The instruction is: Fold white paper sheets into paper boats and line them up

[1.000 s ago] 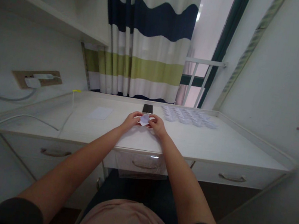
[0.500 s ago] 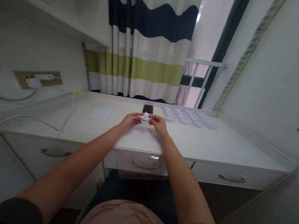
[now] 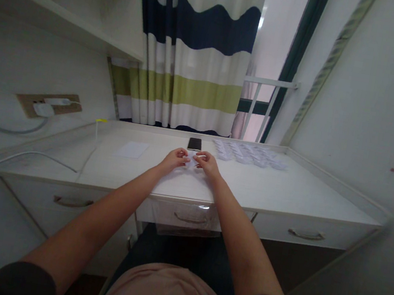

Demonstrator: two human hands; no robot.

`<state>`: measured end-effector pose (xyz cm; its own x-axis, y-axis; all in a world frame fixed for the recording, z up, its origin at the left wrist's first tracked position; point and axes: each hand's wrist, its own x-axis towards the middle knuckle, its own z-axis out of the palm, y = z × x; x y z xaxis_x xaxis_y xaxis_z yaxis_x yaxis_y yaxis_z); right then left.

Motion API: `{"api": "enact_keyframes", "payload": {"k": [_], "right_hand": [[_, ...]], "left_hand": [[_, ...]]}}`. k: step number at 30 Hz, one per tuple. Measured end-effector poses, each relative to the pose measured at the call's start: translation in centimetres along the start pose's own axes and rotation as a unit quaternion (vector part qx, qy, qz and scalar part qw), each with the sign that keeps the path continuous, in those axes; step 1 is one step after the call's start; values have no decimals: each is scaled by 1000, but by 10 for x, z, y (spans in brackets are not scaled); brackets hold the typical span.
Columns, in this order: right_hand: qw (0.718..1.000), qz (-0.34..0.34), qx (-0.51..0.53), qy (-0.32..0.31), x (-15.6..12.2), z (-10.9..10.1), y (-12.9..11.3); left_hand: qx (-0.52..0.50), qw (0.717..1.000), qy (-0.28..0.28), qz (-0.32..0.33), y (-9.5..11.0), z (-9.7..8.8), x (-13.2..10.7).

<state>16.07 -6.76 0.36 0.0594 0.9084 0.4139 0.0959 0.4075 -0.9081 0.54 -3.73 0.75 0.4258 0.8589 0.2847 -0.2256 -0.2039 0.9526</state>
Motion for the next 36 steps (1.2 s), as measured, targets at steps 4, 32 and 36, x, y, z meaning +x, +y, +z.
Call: {"api": "enact_keyframes", "payload": {"k": [4, 32, 36], "right_hand": [[998, -14, -55, -35, 1, -1, 1], [997, -57, -57, -19, 0, -1, -4], [996, -55, -58, -24, -1, 1, -5]], "left_hand": [[52, 998, -45, 5, -1, 3, -2], [113, 992, -52, 10, -5, 6, 1], [184, 982, -50, 10, -3, 4, 0]]}}
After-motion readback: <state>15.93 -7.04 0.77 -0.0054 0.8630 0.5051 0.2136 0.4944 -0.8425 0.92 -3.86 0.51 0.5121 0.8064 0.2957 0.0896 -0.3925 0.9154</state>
